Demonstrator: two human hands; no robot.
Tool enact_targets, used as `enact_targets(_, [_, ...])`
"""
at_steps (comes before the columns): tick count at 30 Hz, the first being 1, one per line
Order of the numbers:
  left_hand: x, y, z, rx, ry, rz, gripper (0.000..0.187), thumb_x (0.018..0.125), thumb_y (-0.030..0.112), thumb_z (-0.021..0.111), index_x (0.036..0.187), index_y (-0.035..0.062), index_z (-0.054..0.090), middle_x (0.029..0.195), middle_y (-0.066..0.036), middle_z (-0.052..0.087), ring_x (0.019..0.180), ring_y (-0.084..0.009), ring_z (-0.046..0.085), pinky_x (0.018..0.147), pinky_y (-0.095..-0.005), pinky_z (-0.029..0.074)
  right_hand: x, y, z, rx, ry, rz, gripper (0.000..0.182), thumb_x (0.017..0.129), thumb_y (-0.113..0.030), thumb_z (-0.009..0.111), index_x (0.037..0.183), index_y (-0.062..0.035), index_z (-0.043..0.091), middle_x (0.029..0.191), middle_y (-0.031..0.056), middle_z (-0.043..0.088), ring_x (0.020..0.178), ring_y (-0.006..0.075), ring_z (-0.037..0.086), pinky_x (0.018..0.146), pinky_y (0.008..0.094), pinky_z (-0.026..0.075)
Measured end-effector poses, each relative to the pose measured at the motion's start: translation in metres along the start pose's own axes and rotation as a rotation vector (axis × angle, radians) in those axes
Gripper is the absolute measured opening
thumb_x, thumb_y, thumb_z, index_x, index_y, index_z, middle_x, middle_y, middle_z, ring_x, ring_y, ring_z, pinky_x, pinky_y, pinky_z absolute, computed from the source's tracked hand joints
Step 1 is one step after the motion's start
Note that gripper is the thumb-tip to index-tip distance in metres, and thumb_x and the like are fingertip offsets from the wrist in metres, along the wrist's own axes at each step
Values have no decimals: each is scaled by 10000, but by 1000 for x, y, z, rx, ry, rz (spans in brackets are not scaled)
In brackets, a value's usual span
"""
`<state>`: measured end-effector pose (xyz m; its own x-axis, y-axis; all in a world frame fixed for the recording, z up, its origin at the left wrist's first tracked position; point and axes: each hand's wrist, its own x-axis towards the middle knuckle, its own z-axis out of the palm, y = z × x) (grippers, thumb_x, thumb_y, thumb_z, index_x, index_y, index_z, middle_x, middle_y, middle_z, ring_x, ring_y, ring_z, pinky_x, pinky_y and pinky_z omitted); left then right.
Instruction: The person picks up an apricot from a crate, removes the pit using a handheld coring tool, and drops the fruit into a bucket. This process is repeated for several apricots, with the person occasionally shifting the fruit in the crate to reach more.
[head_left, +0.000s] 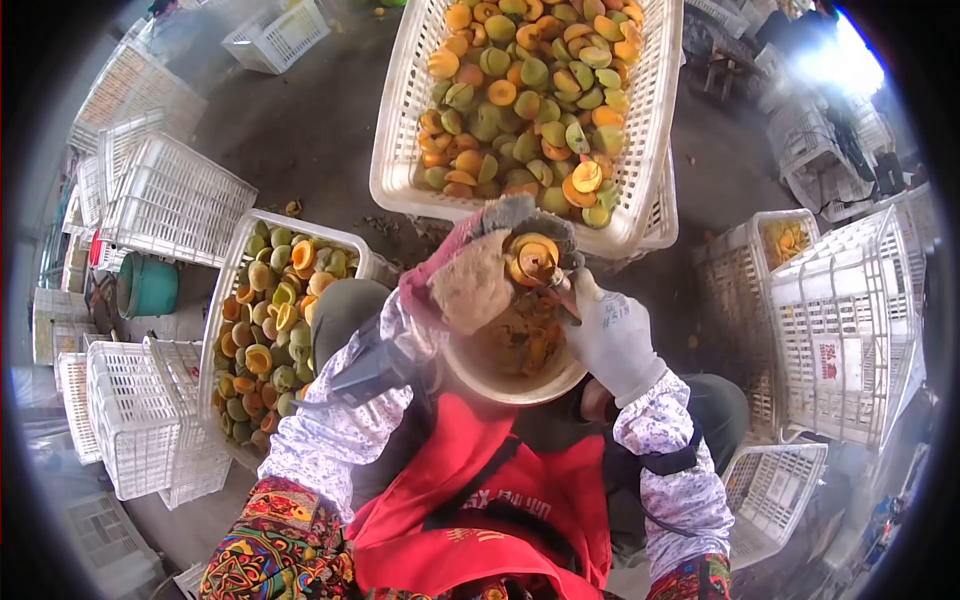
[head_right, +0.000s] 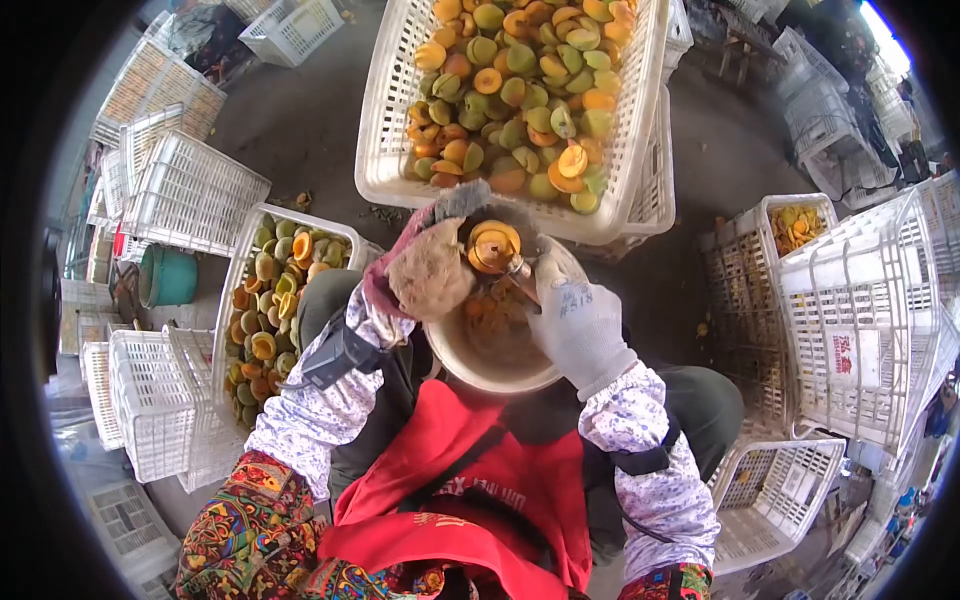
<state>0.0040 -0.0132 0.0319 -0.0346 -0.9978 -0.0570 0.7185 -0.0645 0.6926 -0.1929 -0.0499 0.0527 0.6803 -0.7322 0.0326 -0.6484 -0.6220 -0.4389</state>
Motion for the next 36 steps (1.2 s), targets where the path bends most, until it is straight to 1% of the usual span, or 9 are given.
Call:
enact_targets(2, [5, -23, -20, 675, -37, 419, 281, 970, 147, 451, 1211, 18, 515, 1000, -53, 624, 855, -153, 628, 753, -284, 537, 0, 4, 8, -113, 20, 6, 414, 770, -189, 632, 1137, -36, 516, 744, 156, 650, 710, 344, 646, 625, 439, 506])
enact_targets(5, [7, -17, -11, -92, 150, -99, 509, 936, 68, 484, 1419, 56, 325, 1222, -56, 549, 1053, -169, 580, 908, -288, 489, 4, 4, 15, -144, -73, 106, 406, 797, -210, 626, 1154, -44, 524, 779, 161, 656, 729, 350, 646, 639, 447, 506])
enact_targets(8, [16, -7, 22, -90, 327, -91, 218, 961, 303, 513, 1001, 104, 594, 831, -12, 638, 719, -150, 629, 596, -271, 519, 5, -3, 16, -60, -111, 196, 349, 812, -223, 609, 1107, -47, 549, 817, 174, 662, 771, 357, 647, 672, 449, 508])
enact_targets(15, [23, -20, -14, -425, -101, -39, 343, 971, 328, 479, 1175, 66, 568, 1118, -125, 622, 1043, -269, 606, 882, -378, 510, 11, -17, 7, 489, -17, 83, 233, 804, -133, 574, 986, 9, 545, 875, 228, 630, 883, 440, 577, 759, 478, 459])
enact_targets(18, [18, -9, 4, -264, 3, 102, 392, 951, 362, 516, 1198, 60, 554, 1113, -117, 620, 1049, -288, 600, 902, -398, 498, 11, -16, -10, 521, -72, 20, 284, 833, -54, 525, 1113, -4, 519, 824, 208, 594, 832, 402, 597, 736, 389, 465])
enact_targets(20, [21, -9, -12, 1068, -88, 715, 410, 947, 380, 519, 1174, 42, 561, 1071, -129, 623, 1045, -300, 598, 922, -404, 482, 7, -11, -7, 512, -104, 45, 228, 848, -74, 524, 1059, 10, 517, 738, 161, 588, 696, 292, 626, 647, 373, 471])
enact_targets(27, [16, 8, 28, -214, -63, -89, 405, 942, 354, 537, 1126, -7, 557, 1051, -123, 616, 947, -247, 618, 794, -367, 514, 5, -33, -25, 1140, -480, 437, 187, 855, -179, 596, 877, 5, 580, 698, 68, 586, 603, 175, 566, 564, 306, 461])
enact_targets(32, [27, -1, 13, -191, -302, -76, 311, 948, 299, 547, 1035, 12, 630, 920, -89, 663, 768, -185, 624, 721, -322, 509, 2, -16, -20, 1731, -829, 536, 207, 894, -231, 580, 903, -24, 578, 600, 13, 546, 438, 99, 494, 413, 237, 407])
enact_targets(36, [10, 11, 27, 343, 239, 168, 204, 924, 191, 597, 972, -5, 633, 834, -50, 651, 690, -91, 584, 604, -231, 473, 0, -38, -28, 1070, -719, 490, 134, 906, -182, 540, 873, -56, 507, 534, -10, 452, 391, 77, 415, 354, 240, 314])
